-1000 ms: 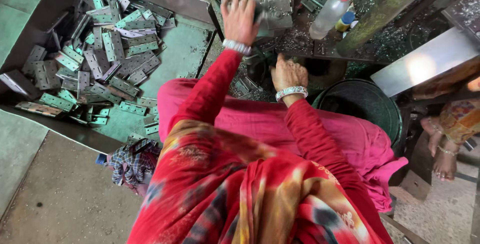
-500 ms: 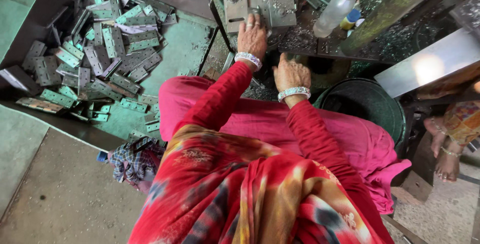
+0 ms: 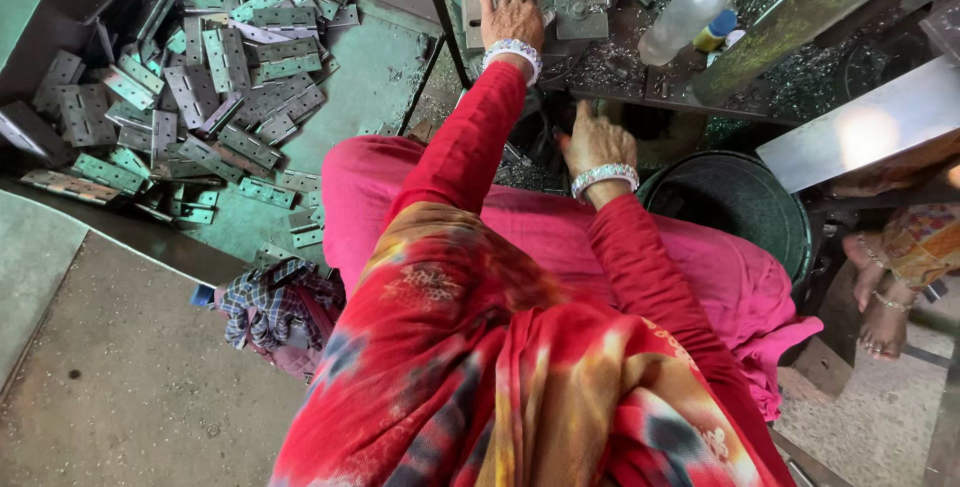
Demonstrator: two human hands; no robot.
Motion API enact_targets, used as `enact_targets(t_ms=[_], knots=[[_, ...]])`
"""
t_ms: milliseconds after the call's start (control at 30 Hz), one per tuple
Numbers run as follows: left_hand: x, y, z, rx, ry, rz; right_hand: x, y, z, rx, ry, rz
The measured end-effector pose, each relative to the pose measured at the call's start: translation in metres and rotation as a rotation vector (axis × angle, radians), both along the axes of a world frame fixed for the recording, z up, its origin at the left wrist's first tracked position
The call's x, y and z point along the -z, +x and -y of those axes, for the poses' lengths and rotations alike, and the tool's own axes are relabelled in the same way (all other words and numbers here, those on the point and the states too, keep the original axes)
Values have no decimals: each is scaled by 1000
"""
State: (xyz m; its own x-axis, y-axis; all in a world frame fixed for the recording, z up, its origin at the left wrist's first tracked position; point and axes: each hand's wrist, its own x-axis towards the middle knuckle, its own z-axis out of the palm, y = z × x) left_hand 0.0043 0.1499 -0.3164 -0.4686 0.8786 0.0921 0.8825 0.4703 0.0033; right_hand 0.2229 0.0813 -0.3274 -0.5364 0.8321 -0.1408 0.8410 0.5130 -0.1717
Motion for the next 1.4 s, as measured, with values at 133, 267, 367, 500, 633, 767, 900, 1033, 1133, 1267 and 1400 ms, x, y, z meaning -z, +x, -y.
enact_targets(t_ms=[133,267,367,500,633,767,900,1033,1133,1267,1400], knots=[[3,2,0,-19,86,-74,70,25,14,90,-156,-209],[4,9,29,94,85,-169,98,19,16,106,-162,-203],[1,14,43,114,-51,3,75,17,2,114,-190,-170],[-3,12,28,74,-143,-12,54,22,-16,111,-202,-37],[9,10,17,42,73,-43,75,23,9,140,-215,-201],[21,1,23,92,130,-38,92,19,12,178,-165,-182],[13,-8,11,83,1,29,75,22,-15,139,-180,-104],[2,-4,2,28,136,-6,76,25,-4,169,-142,-128],[-5,-2,9,53,26,47,84,25,18,197,-141,-249],[-8,-8,9,55,-79,4,77,25,7,214,-277,-98],[-3,-9,-10,-20,-33,88,66,26,-11,176,-238,-25]])
